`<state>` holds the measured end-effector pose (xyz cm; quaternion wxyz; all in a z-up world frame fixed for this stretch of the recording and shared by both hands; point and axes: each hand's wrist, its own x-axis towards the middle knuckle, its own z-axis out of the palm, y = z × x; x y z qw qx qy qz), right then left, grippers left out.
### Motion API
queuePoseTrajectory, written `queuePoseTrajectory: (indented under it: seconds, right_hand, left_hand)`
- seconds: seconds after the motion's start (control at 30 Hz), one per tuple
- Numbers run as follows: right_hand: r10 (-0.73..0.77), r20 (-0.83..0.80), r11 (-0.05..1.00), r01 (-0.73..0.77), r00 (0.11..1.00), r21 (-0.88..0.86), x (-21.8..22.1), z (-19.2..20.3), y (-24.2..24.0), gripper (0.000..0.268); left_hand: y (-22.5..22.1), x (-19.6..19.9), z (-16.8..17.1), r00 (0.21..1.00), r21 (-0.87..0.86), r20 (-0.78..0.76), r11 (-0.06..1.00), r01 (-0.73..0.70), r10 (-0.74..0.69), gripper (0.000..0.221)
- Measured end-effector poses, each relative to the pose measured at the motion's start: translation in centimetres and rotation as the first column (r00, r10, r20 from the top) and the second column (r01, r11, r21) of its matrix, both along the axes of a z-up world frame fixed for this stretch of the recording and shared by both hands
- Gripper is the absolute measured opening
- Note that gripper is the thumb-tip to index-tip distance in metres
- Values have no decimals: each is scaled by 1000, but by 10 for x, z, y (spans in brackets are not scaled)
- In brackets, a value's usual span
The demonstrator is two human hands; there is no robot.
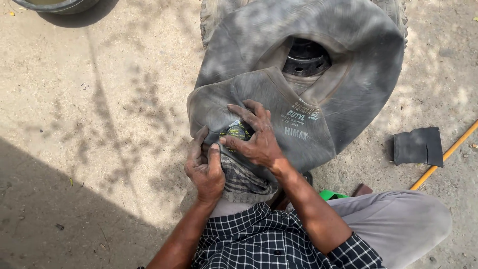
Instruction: Applying a rubber patch and adhesive to a large inner tube.
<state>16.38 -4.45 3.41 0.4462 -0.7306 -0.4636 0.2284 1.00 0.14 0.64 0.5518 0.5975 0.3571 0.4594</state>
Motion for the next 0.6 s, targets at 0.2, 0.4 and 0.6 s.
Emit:
queuePoseTrajectory:
  seconds: [0.2,0.4,0.6]
  right_hand:
    - [32,-113,998,-26,993,54,31,-36,0,55]
    - [98,-140,993,-88,985,76,15,-13,-29,76]
    - [-152,-102,982,162,983,101,10,-25,5,48]
  left_hand:
    - [5,-2,-4,993,-53,-113,998,-33,27,46]
    - [0,-3,-5,999,-15,33,1000,-11,12,42]
    - [7,-3,-5,1000,-20,-22,1000,2,-2,42]
